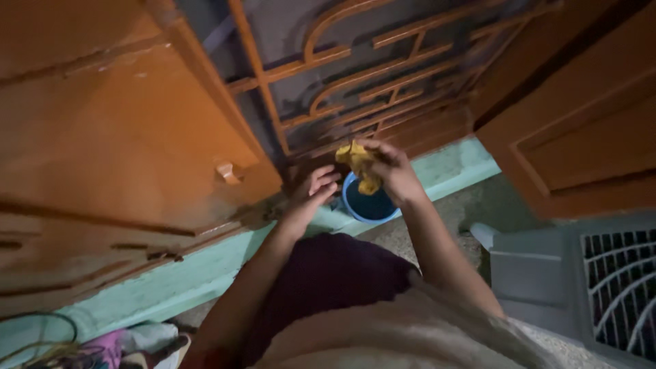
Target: The person cleans an orange metal window grille by hand with a yellow cloth, rinsing the cloth in a blue bucket and wiping different parts of the metal bars.
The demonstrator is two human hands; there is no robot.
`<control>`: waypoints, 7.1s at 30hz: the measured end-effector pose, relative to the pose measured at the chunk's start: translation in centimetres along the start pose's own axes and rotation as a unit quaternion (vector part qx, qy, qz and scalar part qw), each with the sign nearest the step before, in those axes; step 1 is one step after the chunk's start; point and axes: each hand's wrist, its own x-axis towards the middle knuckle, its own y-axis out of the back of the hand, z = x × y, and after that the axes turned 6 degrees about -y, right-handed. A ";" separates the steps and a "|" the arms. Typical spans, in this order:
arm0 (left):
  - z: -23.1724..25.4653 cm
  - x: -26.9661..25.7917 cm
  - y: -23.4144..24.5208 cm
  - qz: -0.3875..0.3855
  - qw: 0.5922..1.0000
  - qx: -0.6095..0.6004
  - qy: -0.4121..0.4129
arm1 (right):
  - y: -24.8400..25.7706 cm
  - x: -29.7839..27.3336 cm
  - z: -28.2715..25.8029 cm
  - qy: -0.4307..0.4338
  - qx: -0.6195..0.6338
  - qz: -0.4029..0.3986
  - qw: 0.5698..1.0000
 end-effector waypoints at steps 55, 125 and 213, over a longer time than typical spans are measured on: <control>-3.1 1.9 -1.4 -0.023 0.853 0.519 0.049 | 5.1 4.5 11.7 -0.058 -0.802 -0.101 0.586; 14.1 4.3 -6.1 0.001 0.905 0.400 -0.144 | 4.5 -1.1 -1.5 -0.185 -0.459 0.064 0.867; -4.1 7.6 -6.0 0.042 0.859 0.511 -0.005 | 1.3 -1.5 6.2 -0.048 -0.623 0.089 0.775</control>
